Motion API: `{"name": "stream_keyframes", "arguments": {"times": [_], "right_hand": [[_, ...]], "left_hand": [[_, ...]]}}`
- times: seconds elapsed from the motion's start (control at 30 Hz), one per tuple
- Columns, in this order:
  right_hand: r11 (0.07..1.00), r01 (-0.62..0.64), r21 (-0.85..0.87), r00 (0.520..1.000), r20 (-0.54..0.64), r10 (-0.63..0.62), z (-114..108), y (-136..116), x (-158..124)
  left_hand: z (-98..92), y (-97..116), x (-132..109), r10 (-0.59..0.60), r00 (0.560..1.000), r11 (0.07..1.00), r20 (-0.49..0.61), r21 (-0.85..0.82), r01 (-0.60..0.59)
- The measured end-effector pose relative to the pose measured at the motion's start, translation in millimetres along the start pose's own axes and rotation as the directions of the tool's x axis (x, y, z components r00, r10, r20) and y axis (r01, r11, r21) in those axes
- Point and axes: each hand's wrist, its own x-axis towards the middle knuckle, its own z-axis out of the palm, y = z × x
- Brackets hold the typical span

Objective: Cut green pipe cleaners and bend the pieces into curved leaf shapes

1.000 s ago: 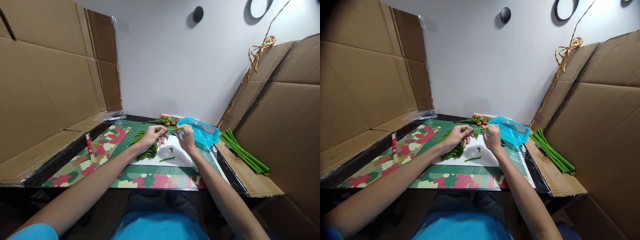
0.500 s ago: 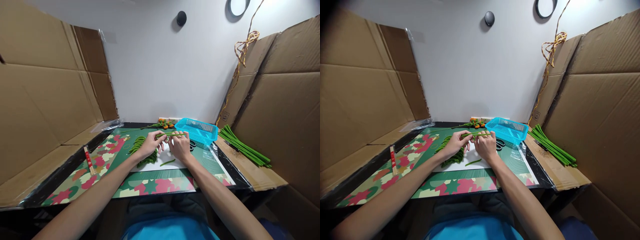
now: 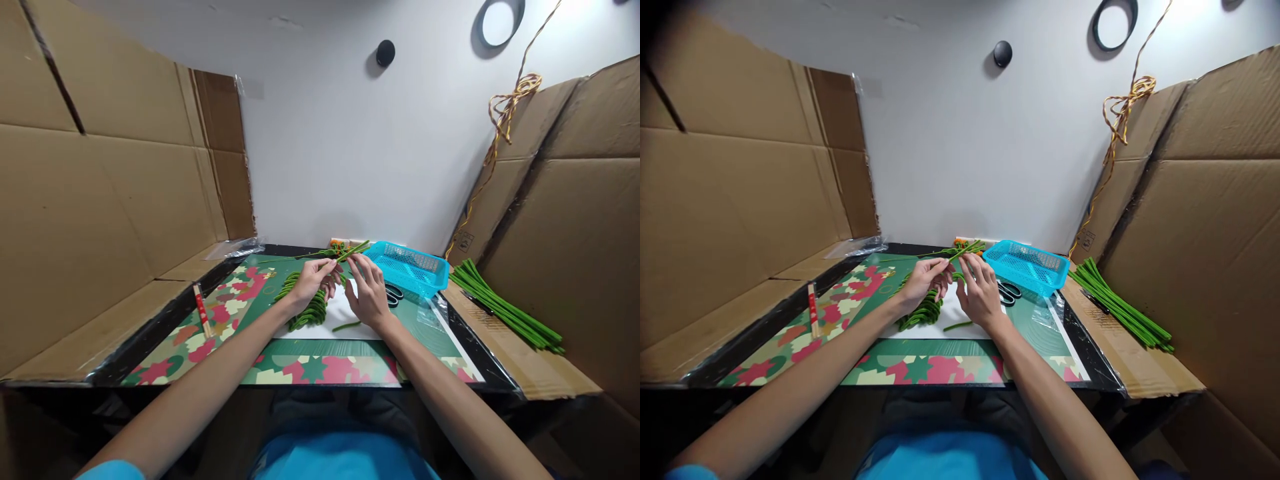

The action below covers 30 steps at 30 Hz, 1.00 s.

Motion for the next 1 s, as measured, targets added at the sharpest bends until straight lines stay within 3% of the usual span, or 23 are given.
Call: {"name": "stream_keyframes", "arguments": {"times": [0.13,0.23,0.37,0.53,0.8,1.0], "right_hand": [[0.997,0.033,0.069,0.996,0.079,-0.039,-3,4,1],[0.996,0.002,0.089,0.997,0.072,-0.008,-5,7,0],[0.996,-0.079,0.052,0.996,0.05,0.077,-5,15,-4],[0.994,-0.085,0.066,0.995,0.05,0.082,-4,28,-11],[0.995,-0.092,0.029,0.996,0.001,0.092,-5,31,-12],[0.995,-0.055,0.085,0.996,0.075,0.049,-1,32,-12]], "left_hand": [[-0.9,-1,1,-0.044,0.997,0.999,0.061,0.001,0.044],[0.7,-2,0,-0.049,0.995,0.999,0.086,0.026,0.047],[6.0,-2,-2,-0.036,0.996,0.996,0.08,0.08,0.03],[10.7,-1,-2,-0.027,0.999,0.986,0.029,0.166,0.022],[6.2,-1,2,-0.11,0.993,0.993,-0.041,0.028,0.111],[4.4,0,3,-0.149,0.985,0.989,-0.087,-0.025,0.148]]}}
